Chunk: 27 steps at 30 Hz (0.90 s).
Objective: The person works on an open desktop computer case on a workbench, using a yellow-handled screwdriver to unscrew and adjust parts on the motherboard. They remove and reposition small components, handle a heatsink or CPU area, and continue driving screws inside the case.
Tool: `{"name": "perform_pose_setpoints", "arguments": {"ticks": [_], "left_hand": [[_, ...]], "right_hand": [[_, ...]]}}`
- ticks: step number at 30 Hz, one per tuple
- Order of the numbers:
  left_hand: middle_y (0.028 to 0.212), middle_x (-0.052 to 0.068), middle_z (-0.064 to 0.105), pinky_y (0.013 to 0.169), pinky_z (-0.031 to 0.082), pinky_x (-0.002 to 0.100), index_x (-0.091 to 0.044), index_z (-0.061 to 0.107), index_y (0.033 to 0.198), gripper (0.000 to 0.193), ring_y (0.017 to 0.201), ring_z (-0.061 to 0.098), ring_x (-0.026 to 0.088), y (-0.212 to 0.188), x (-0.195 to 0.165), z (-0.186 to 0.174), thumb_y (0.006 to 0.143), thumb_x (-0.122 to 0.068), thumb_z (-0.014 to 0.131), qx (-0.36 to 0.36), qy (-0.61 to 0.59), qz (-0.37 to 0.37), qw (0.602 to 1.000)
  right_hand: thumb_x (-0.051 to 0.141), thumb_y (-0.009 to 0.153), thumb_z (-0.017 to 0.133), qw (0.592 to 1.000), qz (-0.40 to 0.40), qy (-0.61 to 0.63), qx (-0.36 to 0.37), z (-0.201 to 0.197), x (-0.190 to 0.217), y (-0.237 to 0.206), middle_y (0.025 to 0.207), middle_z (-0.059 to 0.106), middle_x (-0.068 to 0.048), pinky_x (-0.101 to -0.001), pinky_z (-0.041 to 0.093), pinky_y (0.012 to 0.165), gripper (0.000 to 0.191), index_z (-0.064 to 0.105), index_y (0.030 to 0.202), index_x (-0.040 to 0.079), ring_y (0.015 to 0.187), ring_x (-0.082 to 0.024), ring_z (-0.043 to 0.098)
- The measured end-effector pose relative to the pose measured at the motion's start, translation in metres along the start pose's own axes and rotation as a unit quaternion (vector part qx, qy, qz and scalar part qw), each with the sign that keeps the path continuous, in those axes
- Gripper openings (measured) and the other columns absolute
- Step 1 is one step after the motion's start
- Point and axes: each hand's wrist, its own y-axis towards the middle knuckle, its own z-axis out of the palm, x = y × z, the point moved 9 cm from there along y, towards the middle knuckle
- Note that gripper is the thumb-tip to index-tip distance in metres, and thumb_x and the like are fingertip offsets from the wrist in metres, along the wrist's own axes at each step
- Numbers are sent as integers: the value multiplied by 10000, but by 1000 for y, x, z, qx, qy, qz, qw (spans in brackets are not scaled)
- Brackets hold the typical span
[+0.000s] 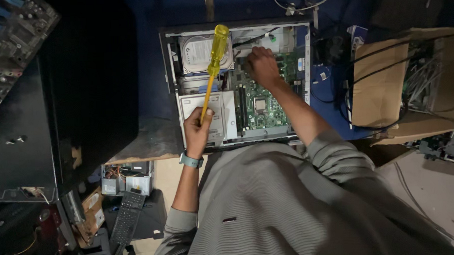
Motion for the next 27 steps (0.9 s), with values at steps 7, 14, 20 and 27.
{"name": "perform_pose_setpoints", "arguments": {"ticks": [7, 14, 20, 27], "left_hand": [[656, -81, 447, 501, 257, 262, -43, 698, 951, 300, 584, 349, 31, 6, -16, 25, 1036, -324, 638, 50, 24, 23, 998], [716, 51, 587, 568, 409, 333, -47, 734, 1098, 299, 607, 537, 169, 10, -53, 128, 1013, -329, 680, 185, 149, 60, 969], [1396, 156, 616, 1125, 430, 421, -60, 576, 1403, 429, 1319, 561, 323, 36, -111, 120, 1025, -246, 659, 70, 146, 284, 945], [1513, 226, 505, 1219, 343, 472, -36, 458, 1521, 633, 1433, 451, 395, 50, -60, -6, 937, -128, 685, -151, 251, 211, 933]], "right_hand": [[268, 980, 729, 828, 301, 461, -110, -17, -52, -31, 1055, 728, -119, -424, 517, 866, 261, 739, 1079, 27, 942, -234, 695], [258, 1061, 633, 690, 184, 688, -127, -159, -3, -78, 1227, 700, -156, -471, 624, 900, 490, 427, 1471, 85, 1034, -291, 731], [87, 1166, 616, 756, 94, 551, -340, -238, -20, -93, 1029, 658, -107, -494, 659, 855, 195, 487, 1312, 90, 893, -244, 690], [58, 1169, 590, 835, 138, 412, -338, -190, -24, -67, 1065, 667, -122, -359, 590, 902, 166, 471, 1285, 51, 974, -216, 697]]}}
